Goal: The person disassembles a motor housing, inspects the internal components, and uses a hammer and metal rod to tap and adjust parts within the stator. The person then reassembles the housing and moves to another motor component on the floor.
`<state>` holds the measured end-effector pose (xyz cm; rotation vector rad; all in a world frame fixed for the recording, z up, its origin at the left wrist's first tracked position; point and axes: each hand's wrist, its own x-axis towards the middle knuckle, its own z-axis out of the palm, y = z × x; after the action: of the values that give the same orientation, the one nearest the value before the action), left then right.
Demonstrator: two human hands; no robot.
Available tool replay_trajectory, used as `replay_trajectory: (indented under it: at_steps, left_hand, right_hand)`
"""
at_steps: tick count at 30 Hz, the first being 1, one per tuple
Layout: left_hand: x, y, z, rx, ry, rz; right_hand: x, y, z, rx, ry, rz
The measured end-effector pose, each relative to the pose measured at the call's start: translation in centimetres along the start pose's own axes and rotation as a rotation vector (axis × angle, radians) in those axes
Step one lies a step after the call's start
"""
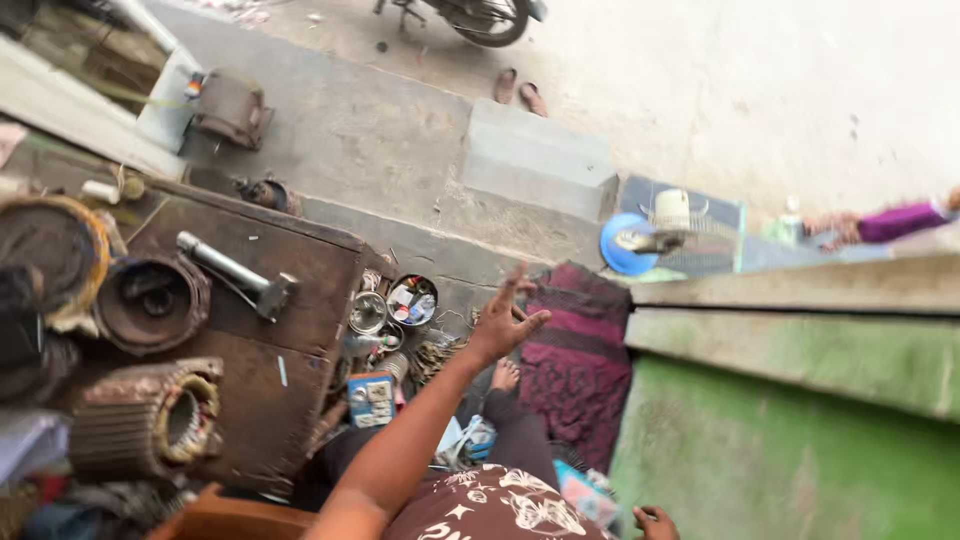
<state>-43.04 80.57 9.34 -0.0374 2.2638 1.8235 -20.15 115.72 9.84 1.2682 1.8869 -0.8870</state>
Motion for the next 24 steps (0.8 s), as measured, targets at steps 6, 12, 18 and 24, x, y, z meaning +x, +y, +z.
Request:
replay_trajectory:
  at_steps: [6,12,18,24]
  left_hand:
    - [3.2,-1.5,1.3,0.411,-0.209,-0.107]
    - [2.6,-4.1,-5.7,0.283,0.141,-0.378]
    - [1.5,-6.1,-14.0,0.079,0.562,-0.418]
    - [6.9,-9.8,-19.7,-0.209,0.777,-0.465]
  right_hand:
    - [7.0,-3.2,-6.1,0.133,-0.083,-0.148]
    - [9.3,-8.1,-4.4,-0.139,-0.129,-0.216]
    - [10.8,-22.7,-0.4,-0.558,-0.210,-0.426]
    - [11.9,-45.2,6.8,-0.655,-0.122,-0.668]
